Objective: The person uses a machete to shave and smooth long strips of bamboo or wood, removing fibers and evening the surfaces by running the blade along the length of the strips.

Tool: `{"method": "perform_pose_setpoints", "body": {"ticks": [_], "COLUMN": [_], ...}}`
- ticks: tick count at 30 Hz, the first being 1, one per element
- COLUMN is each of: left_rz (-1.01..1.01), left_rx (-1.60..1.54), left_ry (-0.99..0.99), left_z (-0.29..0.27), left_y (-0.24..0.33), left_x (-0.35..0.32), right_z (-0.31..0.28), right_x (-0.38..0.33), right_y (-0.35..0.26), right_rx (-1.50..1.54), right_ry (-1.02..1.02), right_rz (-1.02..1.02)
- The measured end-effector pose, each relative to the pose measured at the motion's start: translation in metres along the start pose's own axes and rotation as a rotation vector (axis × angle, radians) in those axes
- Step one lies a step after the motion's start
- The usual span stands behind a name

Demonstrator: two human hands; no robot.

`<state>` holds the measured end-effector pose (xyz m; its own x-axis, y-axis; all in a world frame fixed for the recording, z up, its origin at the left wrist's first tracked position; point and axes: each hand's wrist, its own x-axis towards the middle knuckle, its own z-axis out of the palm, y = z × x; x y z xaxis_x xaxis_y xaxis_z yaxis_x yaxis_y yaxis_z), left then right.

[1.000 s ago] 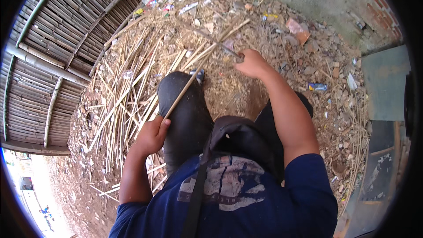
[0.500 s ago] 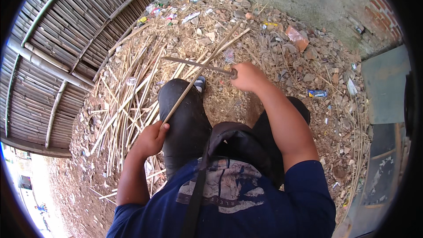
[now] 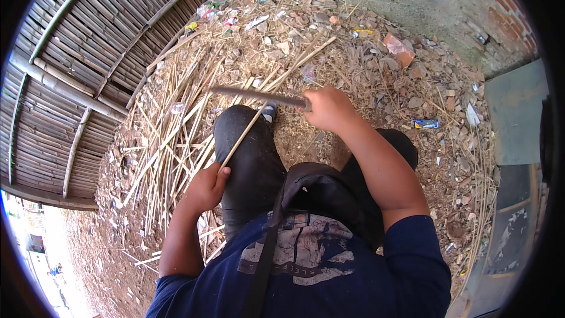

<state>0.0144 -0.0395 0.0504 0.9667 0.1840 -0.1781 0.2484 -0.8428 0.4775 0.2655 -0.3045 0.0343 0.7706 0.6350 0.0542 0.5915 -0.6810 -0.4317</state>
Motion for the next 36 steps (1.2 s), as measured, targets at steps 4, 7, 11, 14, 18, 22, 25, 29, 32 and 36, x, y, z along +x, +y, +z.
{"method": "perform_pose_setpoints", "body": {"ticks": [4,7,11,14,18,22,25,29,32,36], "left_rz": [0.006,0.031,0.015,0.032,0.033,0.008,0.011,-0.019,0.01,0.01], "left_rx": [0.083,0.135,0.075,0.0,-0.046,0.007,0.01,-0.002,-0.047,-0.04], "left_ry": [0.017,0.039,-0.037,-0.03,-0.018,-0.041,-0.043,-0.054,-0.082,-0.036], "left_z": [0.007,0.0,-0.012,-0.006,-0.001,-0.012,-0.012,0.0,-0.005,-0.007], "left_y": [0.006,0.005,0.004,0.0,0.006,0.007,0.002,0.005,0.003,-0.008], "left_x": [0.005,0.002,0.004,0.005,0.009,0.003,0.001,0.009,0.011,0.0], "right_z": [0.018,-0.012,-0.02,-0.024,0.018,-0.012,-0.013,0.001,0.004,-0.016], "right_x": [0.025,0.035,0.013,0.0,0.026,0.024,0.009,0.022,0.035,0.013], "right_y": [0.045,0.085,0.051,-0.002,0.055,0.055,0.017,0.038,0.081,0.031], "right_rx": [0.295,0.199,0.175,-0.01,0.25,0.164,0.05,0.179,0.153,0.119], "right_ry": [0.072,0.033,-0.017,-0.125,0.057,0.005,-0.101,-0.051,0.1,-0.08], "right_rz": [0.267,0.414,0.348,0.152,0.255,0.27,0.145,0.285,0.268,0.232]}}
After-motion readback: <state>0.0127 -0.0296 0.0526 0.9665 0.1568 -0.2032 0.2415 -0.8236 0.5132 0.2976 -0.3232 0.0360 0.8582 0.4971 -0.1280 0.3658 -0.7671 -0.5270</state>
